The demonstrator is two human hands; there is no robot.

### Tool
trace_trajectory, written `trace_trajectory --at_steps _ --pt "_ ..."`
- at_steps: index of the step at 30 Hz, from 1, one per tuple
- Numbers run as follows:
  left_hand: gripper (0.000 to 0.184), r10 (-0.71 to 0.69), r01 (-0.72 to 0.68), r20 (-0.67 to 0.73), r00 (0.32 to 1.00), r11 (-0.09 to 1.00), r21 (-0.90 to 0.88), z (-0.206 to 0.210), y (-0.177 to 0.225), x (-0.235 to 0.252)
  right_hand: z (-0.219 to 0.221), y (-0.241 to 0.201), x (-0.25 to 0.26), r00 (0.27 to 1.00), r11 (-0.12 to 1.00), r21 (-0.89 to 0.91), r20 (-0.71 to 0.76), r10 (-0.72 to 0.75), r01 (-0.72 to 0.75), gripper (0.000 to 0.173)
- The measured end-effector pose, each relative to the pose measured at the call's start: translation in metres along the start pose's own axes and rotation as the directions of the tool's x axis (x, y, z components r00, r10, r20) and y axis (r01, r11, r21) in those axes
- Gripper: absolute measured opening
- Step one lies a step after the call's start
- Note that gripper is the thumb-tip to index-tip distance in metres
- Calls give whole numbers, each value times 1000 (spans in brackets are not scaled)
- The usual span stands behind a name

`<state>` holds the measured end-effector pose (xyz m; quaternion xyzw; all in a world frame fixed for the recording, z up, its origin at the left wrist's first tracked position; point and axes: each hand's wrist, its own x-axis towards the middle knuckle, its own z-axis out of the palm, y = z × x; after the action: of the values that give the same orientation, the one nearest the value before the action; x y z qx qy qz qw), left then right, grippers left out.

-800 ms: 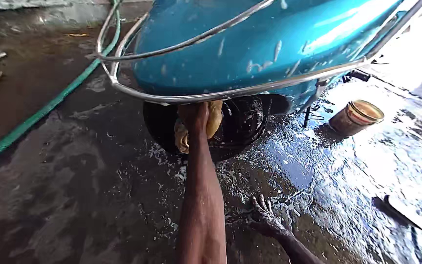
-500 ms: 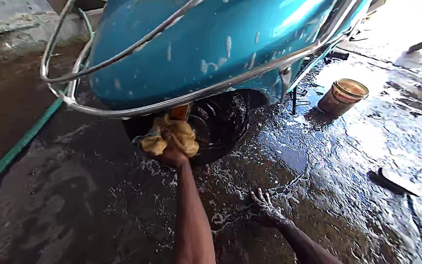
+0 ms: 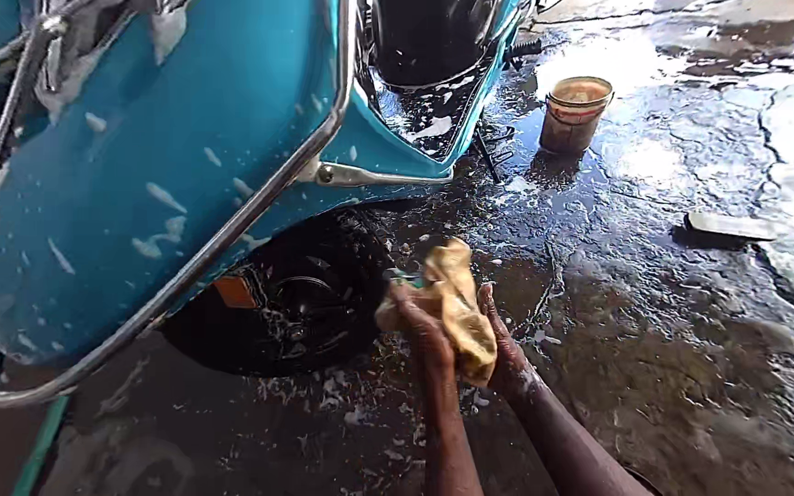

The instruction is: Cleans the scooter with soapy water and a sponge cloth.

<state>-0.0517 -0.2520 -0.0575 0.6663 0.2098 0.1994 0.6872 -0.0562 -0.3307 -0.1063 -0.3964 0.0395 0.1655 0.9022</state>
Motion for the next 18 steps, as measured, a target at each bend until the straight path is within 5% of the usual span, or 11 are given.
trace_trajectory --at_steps 3,5,8,12,16,18 --pt "56 -119 -119 422 899 860 496 -1 6 4 11 -8 5 927 978 -74 -313 -207 194 31" --pt "47 -107 -200 502 858 831 519 -14 28 9 20 -12 16 866 960 -51 -420 -271 276 18" --pt "48 212 -342 358 909 871 352 -57 63 16 60 -34 48 861 914 127 -406 -308 386 22" --pt "50 369 -330 -103 924 903 273 -128 114 1 150 -78 104 893 790 425 -288 -346 443 52" --pt "38 358 -350 -394 846 932 95 -184 127 -19 250 -99 51 855 932 84 -432 -285 353 61" --pt "35 363 -384 -215 907 922 -60 -218 121 -24 268 -86 17 856 917 9 -363 -368 398 52"
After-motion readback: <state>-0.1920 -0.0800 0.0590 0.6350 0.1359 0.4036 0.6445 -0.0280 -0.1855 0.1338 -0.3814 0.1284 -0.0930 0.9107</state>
